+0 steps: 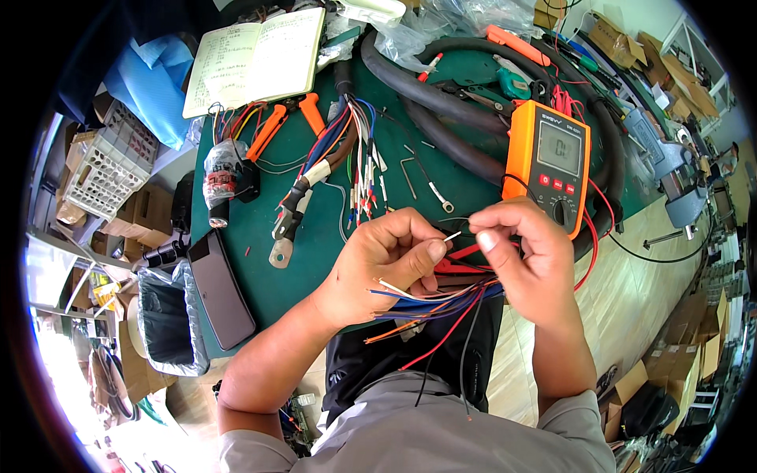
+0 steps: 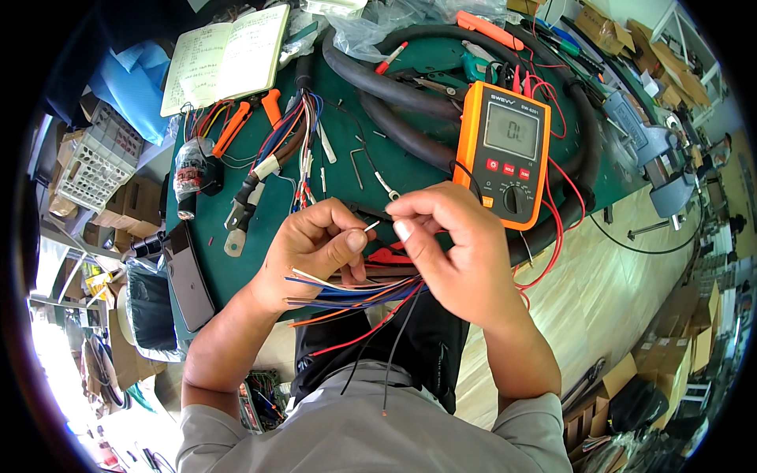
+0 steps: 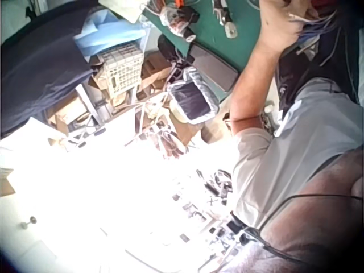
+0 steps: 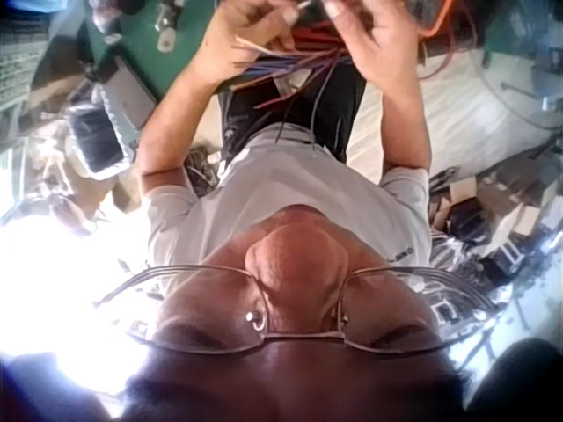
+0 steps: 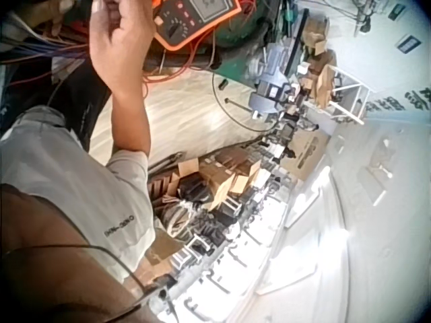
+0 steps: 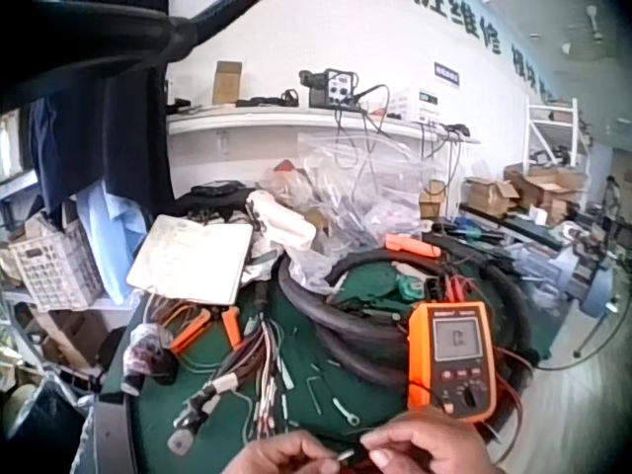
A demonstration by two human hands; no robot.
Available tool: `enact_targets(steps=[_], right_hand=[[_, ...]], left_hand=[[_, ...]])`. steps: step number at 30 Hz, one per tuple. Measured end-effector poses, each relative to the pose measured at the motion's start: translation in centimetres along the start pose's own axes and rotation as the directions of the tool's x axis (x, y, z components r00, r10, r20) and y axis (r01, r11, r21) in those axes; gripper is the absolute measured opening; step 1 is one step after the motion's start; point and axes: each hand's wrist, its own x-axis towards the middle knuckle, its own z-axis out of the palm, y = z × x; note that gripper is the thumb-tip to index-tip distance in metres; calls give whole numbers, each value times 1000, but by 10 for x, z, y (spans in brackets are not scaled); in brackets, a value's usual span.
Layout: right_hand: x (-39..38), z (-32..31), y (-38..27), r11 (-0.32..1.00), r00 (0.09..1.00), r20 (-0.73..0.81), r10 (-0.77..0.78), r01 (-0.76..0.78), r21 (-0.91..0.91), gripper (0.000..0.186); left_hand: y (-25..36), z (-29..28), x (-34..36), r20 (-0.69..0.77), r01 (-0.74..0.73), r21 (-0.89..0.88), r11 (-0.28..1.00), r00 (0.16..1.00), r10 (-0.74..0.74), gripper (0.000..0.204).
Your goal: The person sorts and organizes a large bundle of color-coded wires by hand on a workbench, checking them against notes in a notebook and eventually handling a small plastic bag.
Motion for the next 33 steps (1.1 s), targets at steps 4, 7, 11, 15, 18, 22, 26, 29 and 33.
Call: enact_targets(steps=[4,7,11,15,18,22,26,29,33], right_hand=[[4,7,-11,998,998,52,-38,41,-52,26],[5,7,-8,992,994,87,-68,77,-101,22],[5,8,-9,987,995,67,-70,79,-143,15],[5,6,-7,983,994,74,-78,89,-162,13],[4,7,-7,982,994,71,-85,96,-164,11],[3,7,-9,979,997,-28,-65,59,-193,10],[1,3,-38,919,962,-43,-271,246,-308,13],[-10,14,-74,842,869,40,-493,489,-227,17],[-5,45,-84,667,643,-179,-745,710,-226,31]], left_hand=[[0,0,-1,4,-7,1,1000,1000,7,14],[5,0,-2,19,24,1,1000,1000,-24,14],[5,1,-2,26,31,1,1000,999,-31,14],[5,1,-2,36,35,0,999,999,-35,14],[5,1,-2,33,34,-4,999,999,-34,14],[5,1,-2,6,59,-16,998,998,-59,13],[1,0,-1,-26,20,-62,998,999,-22,12],[-3,-2,3,-39,6,-74,997,999,-9,12],[-4,1,4,-42,-19,-97,995,999,15,18]])
